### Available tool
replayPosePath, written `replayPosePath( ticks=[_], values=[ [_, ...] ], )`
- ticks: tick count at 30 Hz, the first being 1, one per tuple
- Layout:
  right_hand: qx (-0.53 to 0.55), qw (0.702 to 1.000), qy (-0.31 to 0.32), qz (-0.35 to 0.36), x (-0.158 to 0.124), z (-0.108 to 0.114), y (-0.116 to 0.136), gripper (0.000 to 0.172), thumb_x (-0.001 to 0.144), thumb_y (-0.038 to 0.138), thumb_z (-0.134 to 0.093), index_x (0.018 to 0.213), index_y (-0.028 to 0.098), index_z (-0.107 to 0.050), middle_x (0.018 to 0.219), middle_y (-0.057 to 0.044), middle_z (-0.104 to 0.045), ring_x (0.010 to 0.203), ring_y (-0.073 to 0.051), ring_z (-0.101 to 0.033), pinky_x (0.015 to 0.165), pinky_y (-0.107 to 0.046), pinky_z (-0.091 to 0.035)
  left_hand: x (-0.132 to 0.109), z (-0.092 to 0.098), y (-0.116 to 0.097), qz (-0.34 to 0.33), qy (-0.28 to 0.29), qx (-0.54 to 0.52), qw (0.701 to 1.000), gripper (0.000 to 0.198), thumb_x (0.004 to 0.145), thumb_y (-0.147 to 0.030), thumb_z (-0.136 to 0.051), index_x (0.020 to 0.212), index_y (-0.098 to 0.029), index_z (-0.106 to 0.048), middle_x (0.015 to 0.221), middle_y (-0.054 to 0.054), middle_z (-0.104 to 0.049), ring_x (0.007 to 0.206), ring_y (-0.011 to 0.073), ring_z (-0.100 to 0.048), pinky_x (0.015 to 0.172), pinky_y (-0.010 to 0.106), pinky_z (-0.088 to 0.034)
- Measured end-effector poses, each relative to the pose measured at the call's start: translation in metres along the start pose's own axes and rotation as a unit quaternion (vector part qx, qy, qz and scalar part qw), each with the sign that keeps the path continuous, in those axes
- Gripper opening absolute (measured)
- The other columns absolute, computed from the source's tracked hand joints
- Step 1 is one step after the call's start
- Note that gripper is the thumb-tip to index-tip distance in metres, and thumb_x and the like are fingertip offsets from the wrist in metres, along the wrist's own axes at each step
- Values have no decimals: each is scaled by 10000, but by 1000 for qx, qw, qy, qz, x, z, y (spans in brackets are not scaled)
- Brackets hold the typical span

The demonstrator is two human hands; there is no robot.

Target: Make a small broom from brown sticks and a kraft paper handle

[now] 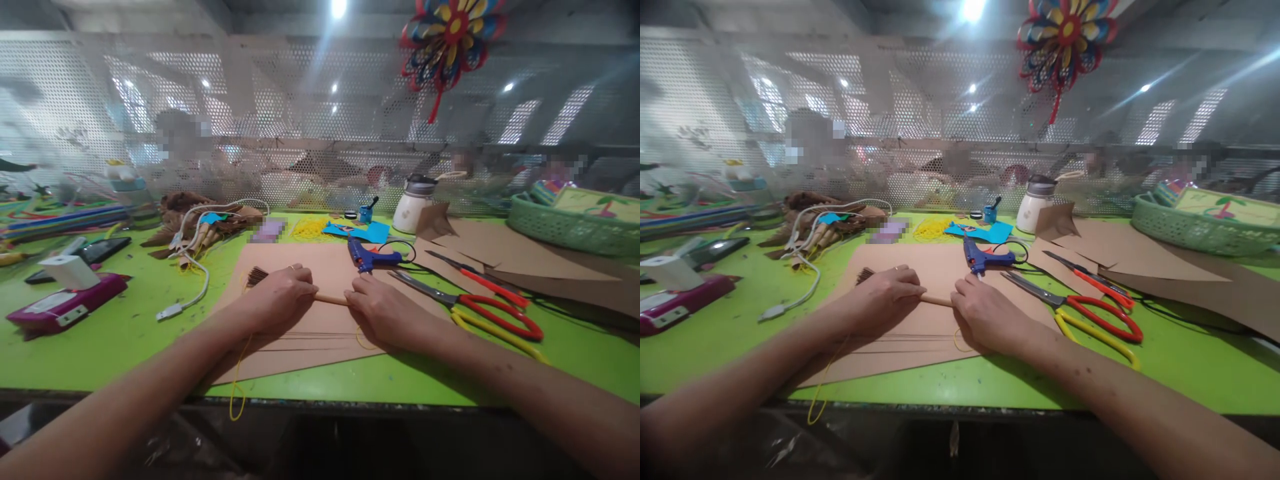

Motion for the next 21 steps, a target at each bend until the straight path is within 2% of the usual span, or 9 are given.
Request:
replayPosePath(
  ticks=[8, 13, 21],
  values=[
    [-5, 1000, -6, 3, 1, -5, 0, 162, 855, 117, -430, 768, 137, -566, 795, -79, -534, 750, -183, -415, 646, -317, -315, -2, 5, -3, 15, -1, 14, 1000, 260, 877, -149, -413, 767, -174, -647, 769, 43, -564, 739, 150, -470, 678, 279, -385],
    [-7, 1000, -11, 2, 0, -4, 1, 172, 864, 125, -424, 762, 139, -562, 809, -78, -539, 751, -180, -423, 644, -315, -312, -4, 6, -3, -4, 1, 25, 1000, 249, 882, -149, -416, 766, -167, -635, 767, 46, -562, 756, 151, -480, 685, 272, -387],
    [-5, 999, 1, -33, -6, -4, -7, 178, 888, 158, -404, 806, 157, -562, 824, -67, -547, 750, -173, -444, 637, -311, -298, -4, 2, -2, 3, 5, 31, 1000, 235, 883, -162, -426, 758, -167, -625, 755, 38, -558, 728, 150, -468, 672, 278, -374]
  ],
)
Point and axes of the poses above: each hand's wrist, its own x-axis towards the middle knuckle, its own z-axis out of the back of the hand, y = z × x, the point moved 7 cm from there along x, towards the middle knuckle
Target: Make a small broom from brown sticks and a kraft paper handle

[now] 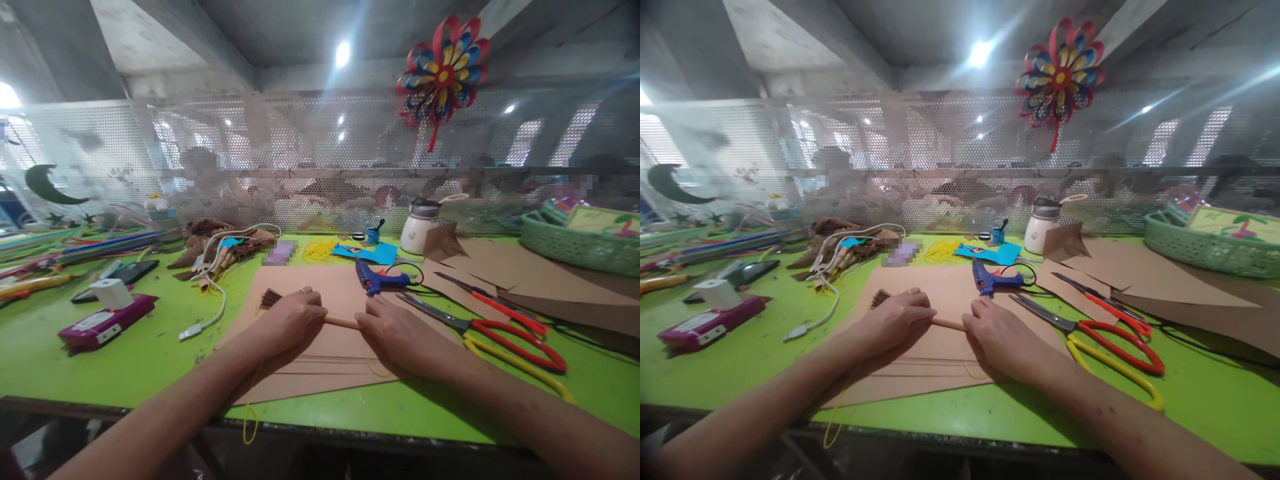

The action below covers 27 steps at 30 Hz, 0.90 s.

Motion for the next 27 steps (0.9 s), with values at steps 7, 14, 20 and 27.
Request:
replayPosePath(
  ticks=[7, 14, 20, 27],
  values=[
    [-25, 1000, 13, 1, -2, -1, -4, 225, 859, 154, -428, 687, 151, -573, 759, -74, -550, 732, -179, -441, 647, -327, -282, 1, -2, -1, 10, 0, -1, 1000, 241, 880, -152, -418, 741, -165, -614, 763, 36, -564, 718, 145, -460, 667, 278, -362],
    [-46, 999, 16, -2, 0, 1, -4, 240, 859, 178, -421, 686, 151, -584, 762, -80, -559, 735, -183, -446, 654, -328, -276, 1, -8, 4, 23, -16, 13, 1000, 217, 878, -172, -433, 748, -171, -607, 773, 33, -551, 738, 150, -452, 675, 286, -361],
    [-3, 999, 39, -9, -5, 10, -11, 249, 868, 203, -421, 677, 165, -577, 771, -64, -549, 701, -159, -457, 599, -295, -270, 0, -11, 6, -1, -17, 36, 999, 229, 888, -163, -403, 770, -181, -600, 749, 28, -534, 704, 145, -445, 631, 279, -349],
    [35, 997, 64, -4, -7, 13, -15, 255, 868, 182, -441, 666, 147, -593, 772, -75, -565, 688, -146, -478, 587, -274, -277, 0, -11, 7, -10, -5, 46, 999, 225, 880, -182, -422, 799, -186, -631, 785, 42, -526, 744, 155, -443, 660, 293, -351]
  ],
)
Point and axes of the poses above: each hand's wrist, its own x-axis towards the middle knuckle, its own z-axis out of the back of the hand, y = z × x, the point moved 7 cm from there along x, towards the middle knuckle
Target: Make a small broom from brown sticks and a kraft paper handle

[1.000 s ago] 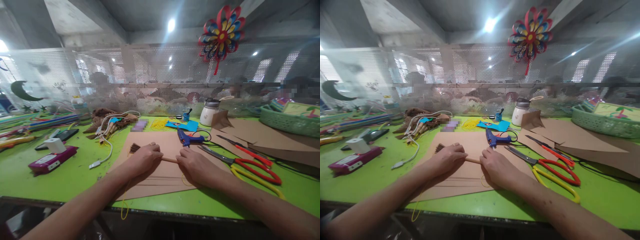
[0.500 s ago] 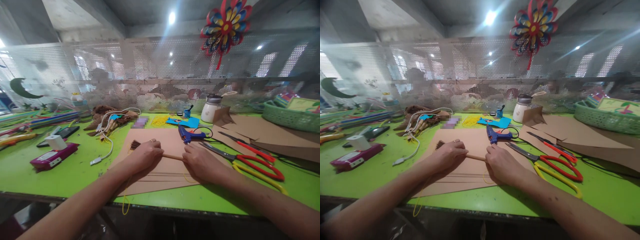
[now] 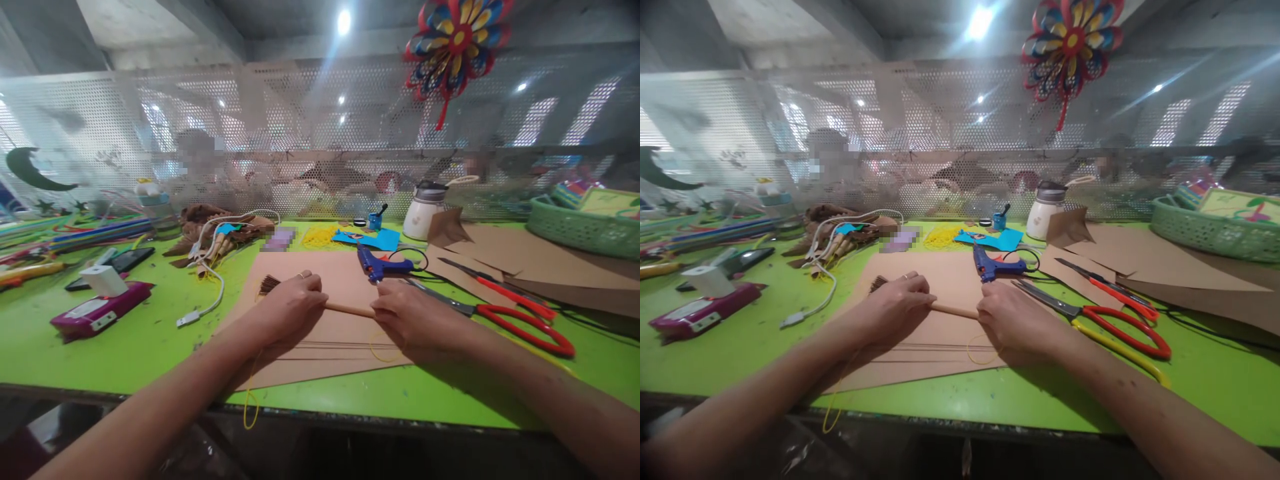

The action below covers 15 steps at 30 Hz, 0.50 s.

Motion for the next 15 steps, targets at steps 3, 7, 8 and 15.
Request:
replayPosePath(
  ticks=[3, 7, 8, 15],
  values=[
    [-9, 1000, 3, 3, 2, 0, 3, 270, 867, 168, -427, 647, 149, -583, 757, -79, -568, 667, -148, -472, 572, -281, -275, -1, 1, 0, 9, 0, 16, 1000, 230, 884, -197, -420, 790, -197, -630, 771, 41, -514, 731, 160, -433, 646, 300, -345],
    [-6, 1000, -4, -13, 2, 1, 2, 284, 868, 181, -431, 622, 159, -572, 741, -79, -564, 667, -157, -474, 586, -290, -289, -2, 6, -1, 16, -4, 18, 1000, 222, 882, -187, -417, 800, -201, -622, 756, 40, -509, 726, 160, -442, 631, 294, -342],
    [-2, 1000, -7, -17, 2, 1, 1, 281, 867, 184, -435, 622, 160, -571, 747, -79, -564, 677, -160, -480, 597, -291, -295, -2, 8, -2, 14, -4, 14, 1000, 220, 882, -183, -414, 812, -201, -622, 758, 40, -510, 732, 158, -450, 635, 290, -345],
    [1, 1000, -23, -15, 0, -6, -4, 252, 843, 164, -448, 615, 168, -554, 777, -76, -552, 677, -160, -472, 598, -294, -292, 2, 31, -9, 36, 1, -5, 999, 206, 866, -195, -427, 802, -194, -623, 716, 22, -545, 661, 130, -484, 582, 259, -343]
  ],
)
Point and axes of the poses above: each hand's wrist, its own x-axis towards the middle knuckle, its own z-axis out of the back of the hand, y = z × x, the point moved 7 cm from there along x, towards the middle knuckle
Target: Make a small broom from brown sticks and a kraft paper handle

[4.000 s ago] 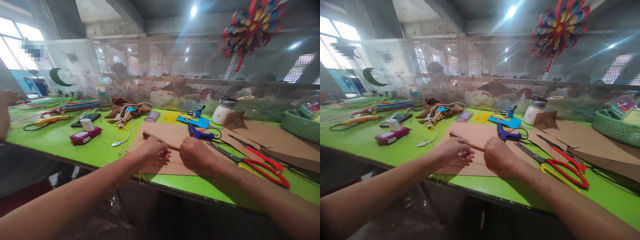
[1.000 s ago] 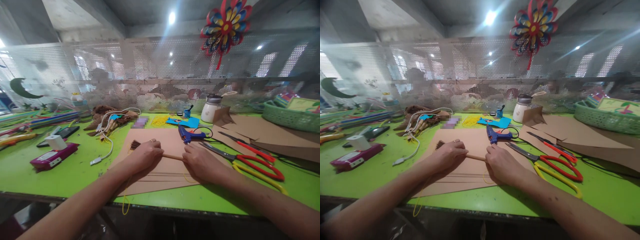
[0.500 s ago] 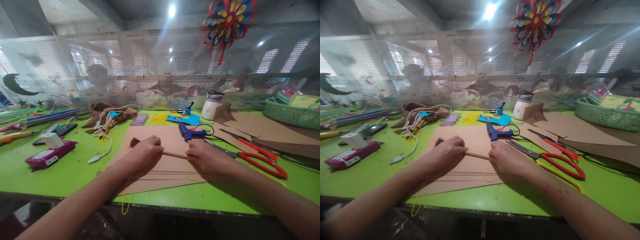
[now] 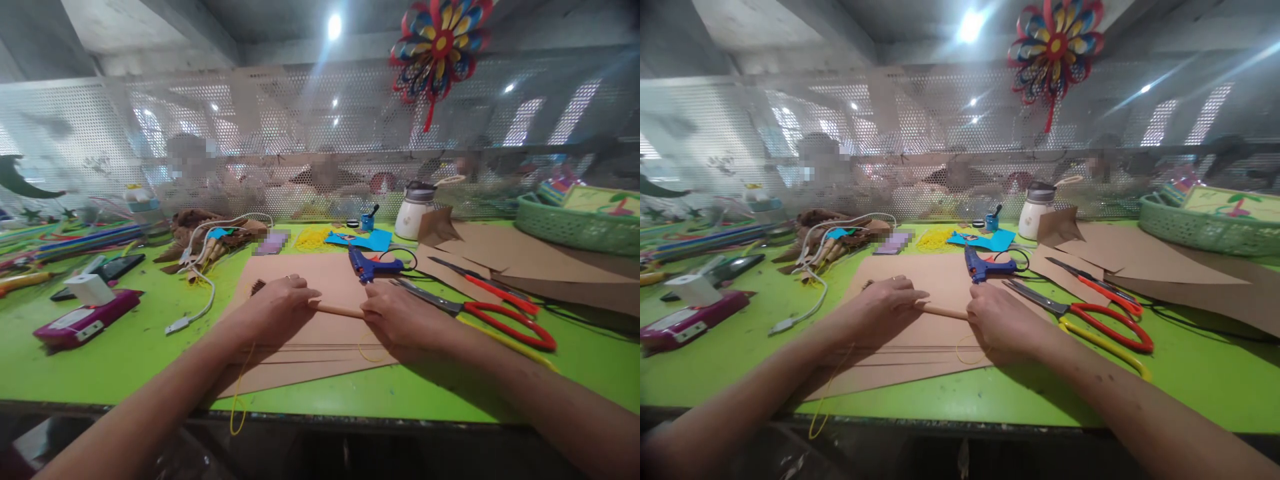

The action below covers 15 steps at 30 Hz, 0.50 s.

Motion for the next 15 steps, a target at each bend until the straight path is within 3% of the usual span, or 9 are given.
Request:
replayPosePath(
  ticks=[5, 15],
  values=[
    [-3, 1000, -3, 3, 0, -1, 0, 239, 841, 169, -449, 626, 170, -554, 766, -72, -547, 681, -161, -468, 602, -295, -294, 3, 1, 0, 10, -2, -15, 1000, 228, 830, -163, -456, 673, -180, -621, 652, 18, -574, 705, 135, -522, 638, 252, -383],
    [-16, 1000, 2, 2, 2, 1, 3, 227, 831, 172, -454, 618, 177, -532, 757, -70, -548, 675, -169, -462, 598, -309, -284, 2, 0, -1, -4, -6, 12, 1000, 237, 819, -158, -461, 665, -187, -639, 644, 21, -592, 702, 138, -535, 617, 254, -386]
  ],
)
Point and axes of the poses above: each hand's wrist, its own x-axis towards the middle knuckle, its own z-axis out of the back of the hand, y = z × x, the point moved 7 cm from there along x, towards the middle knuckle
